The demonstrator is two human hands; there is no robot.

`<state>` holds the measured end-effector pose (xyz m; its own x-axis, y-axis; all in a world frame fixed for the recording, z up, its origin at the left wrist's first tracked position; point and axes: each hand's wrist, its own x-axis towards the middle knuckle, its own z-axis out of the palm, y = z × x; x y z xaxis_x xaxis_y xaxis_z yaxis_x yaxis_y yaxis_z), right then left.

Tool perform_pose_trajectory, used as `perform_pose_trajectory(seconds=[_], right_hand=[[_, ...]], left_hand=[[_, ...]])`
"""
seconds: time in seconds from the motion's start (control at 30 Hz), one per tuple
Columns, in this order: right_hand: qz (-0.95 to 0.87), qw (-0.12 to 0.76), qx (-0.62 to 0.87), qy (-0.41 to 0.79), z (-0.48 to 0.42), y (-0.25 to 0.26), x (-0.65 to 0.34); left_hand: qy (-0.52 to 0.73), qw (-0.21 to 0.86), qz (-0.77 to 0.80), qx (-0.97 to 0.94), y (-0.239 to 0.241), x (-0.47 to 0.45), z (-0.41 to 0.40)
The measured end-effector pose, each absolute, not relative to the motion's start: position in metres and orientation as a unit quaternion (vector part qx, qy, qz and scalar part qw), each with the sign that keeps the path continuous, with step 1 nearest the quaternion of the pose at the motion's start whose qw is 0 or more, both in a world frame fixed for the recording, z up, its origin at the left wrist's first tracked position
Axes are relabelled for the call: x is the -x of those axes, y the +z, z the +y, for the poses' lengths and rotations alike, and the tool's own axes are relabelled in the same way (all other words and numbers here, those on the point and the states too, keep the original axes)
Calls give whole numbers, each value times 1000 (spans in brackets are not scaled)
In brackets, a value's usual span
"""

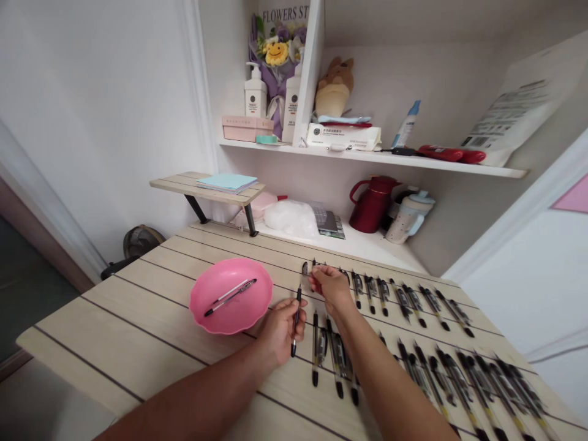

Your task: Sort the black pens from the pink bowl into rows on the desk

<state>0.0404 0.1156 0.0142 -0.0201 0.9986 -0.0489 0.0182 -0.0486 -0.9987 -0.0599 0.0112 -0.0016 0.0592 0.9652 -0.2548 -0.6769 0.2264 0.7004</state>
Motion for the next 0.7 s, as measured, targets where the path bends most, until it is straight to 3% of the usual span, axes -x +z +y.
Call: perform_pose_trajectory(seconds=[0.17,0.53,0.7], right_hand=[[-568,423,572,414,130,3,-46],[-742,178,634,124,134,13,-25],[-761,106,638,41,130,15,-19]], left_hand=[[597,690,362,-189,-3,60,13],[602,692,355,-180,-6,58,14],[605,694,350,-172,-6,57,14]])
